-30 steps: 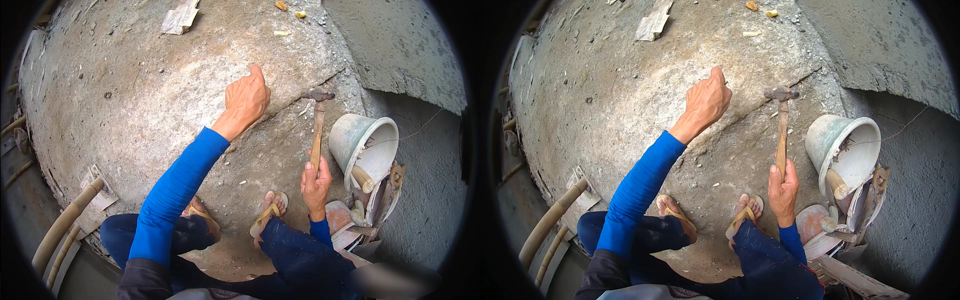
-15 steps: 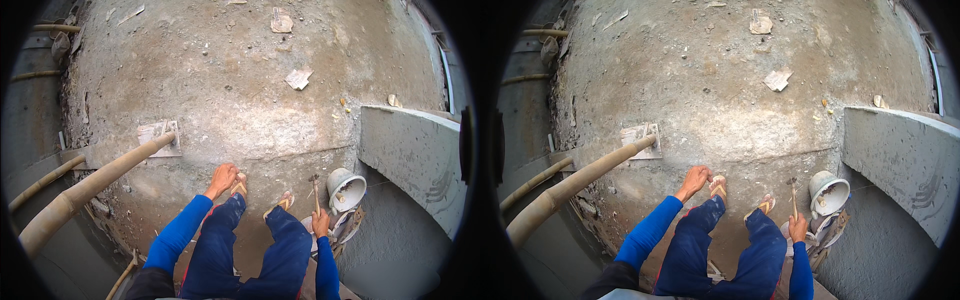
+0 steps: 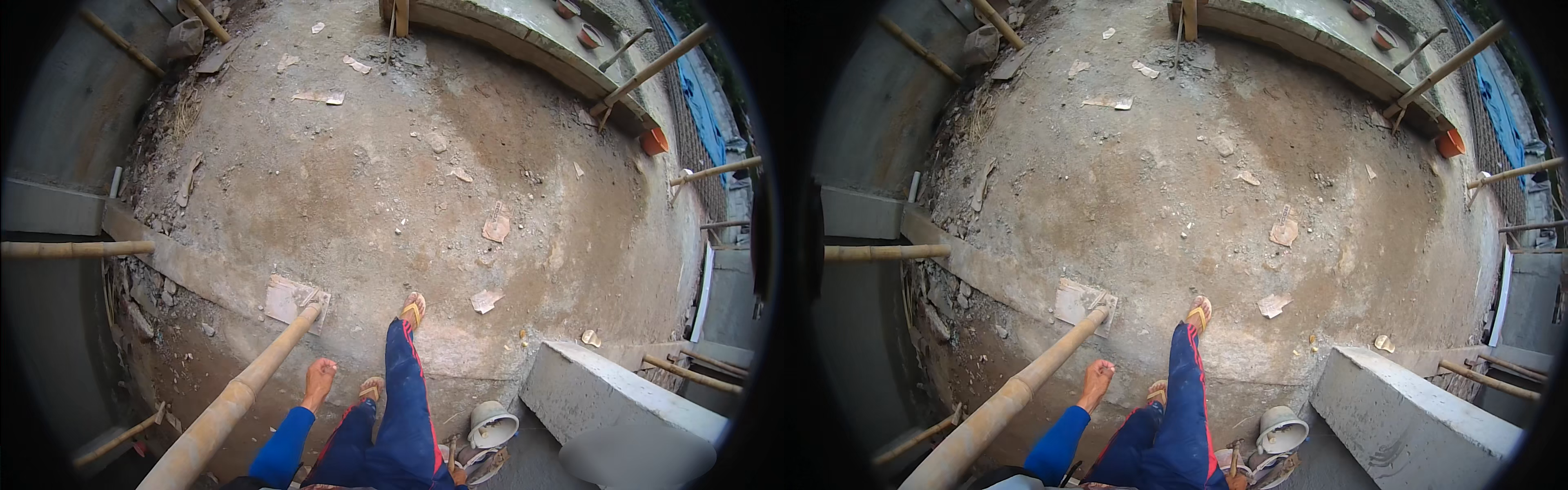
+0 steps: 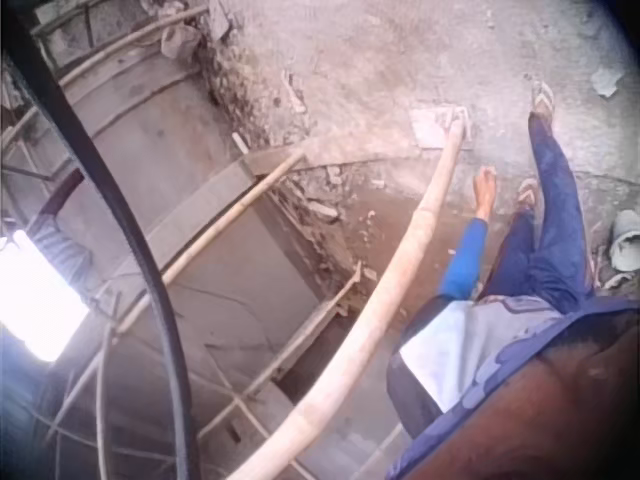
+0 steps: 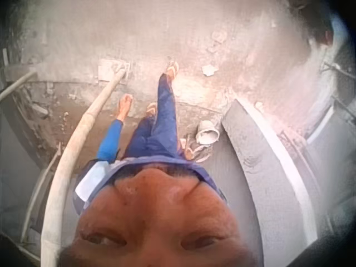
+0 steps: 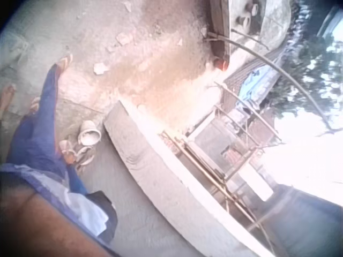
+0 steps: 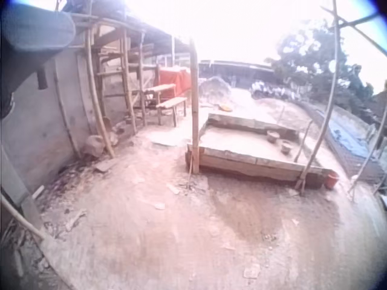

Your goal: The person retrieves a hammer and nails from a bucket, then hammers nails into a bamboo structure on the ground. They repeatedly walk between the bucket and the bamboo, hammering nails into different sections of the structure.

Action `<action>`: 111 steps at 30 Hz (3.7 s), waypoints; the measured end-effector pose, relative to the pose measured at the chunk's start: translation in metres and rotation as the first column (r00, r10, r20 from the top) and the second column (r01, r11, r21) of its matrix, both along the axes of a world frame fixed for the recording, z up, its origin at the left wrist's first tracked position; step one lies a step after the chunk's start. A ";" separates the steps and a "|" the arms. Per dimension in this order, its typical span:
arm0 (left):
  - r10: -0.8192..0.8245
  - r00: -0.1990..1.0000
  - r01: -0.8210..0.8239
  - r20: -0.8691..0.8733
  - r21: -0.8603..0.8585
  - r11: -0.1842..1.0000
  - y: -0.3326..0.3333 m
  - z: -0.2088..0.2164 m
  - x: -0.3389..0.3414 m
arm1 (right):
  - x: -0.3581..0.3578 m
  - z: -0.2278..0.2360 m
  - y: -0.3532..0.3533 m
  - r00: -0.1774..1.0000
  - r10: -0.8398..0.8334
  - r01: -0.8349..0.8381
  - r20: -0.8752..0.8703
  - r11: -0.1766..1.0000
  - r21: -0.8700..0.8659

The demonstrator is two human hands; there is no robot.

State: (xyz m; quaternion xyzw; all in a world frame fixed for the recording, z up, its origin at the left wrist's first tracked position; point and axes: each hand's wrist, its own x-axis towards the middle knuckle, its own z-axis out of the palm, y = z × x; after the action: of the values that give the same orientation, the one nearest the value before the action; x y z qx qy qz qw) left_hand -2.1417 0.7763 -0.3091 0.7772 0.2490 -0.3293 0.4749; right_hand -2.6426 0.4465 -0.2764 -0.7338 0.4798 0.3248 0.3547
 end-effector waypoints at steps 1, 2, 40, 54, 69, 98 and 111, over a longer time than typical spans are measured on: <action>0.018 1.000 -0.018 0.002 0.039 0.999 -0.018 0.015 0.016 | 0.024 -0.003 -0.014 0.998 0.043 -0.042 -0.053 0.999 0.015; 0.027 1.000 -0.027 -0.010 0.036 0.999 -0.032 0.030 0.035 | 0.048 -0.005 -0.029 0.990 0.090 -0.087 -0.106 0.996 0.035; 0.195 0.959 -0.256 0.204 0.340 0.905 0.144 0.195 1.128 | 1.598 0.072 -0.095 0.971 0.004 0.070 -0.238 0.951 0.300; -0.043 0.999 0.051 -0.027 0.468 0.882 0.033 0.161 1.645 | 2.162 0.153 -0.200 0.912 -0.199 0.164 0.358 0.978 0.127; 0.093 0.724 -0.168 0.683 0.044 0.985 -0.223 0.344 2.329 | 2.338 0.196 -0.295 0.885 -0.280 0.357 -0.372 0.920 0.158; 0.598 0.354 -0.904 0.719 0.099 0.416 -0.264 0.355 2.670 | 3.175 0.391 -0.393 0.847 0.250 -0.411 0.469 0.867 0.281; 0.892 0.319 -0.891 0.319 -0.219 0.397 -0.199 0.307 2.704 | 3.451 0.362 -0.386 0.459 0.631 -0.864 0.625 0.482 0.148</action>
State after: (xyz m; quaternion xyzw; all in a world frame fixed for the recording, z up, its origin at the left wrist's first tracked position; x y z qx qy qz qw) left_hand 0.5621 0.5769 -0.0021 0.5588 0.5346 0.1465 0.6169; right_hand 0.8083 0.0604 0.0859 -0.8225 -0.1030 0.3526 0.4343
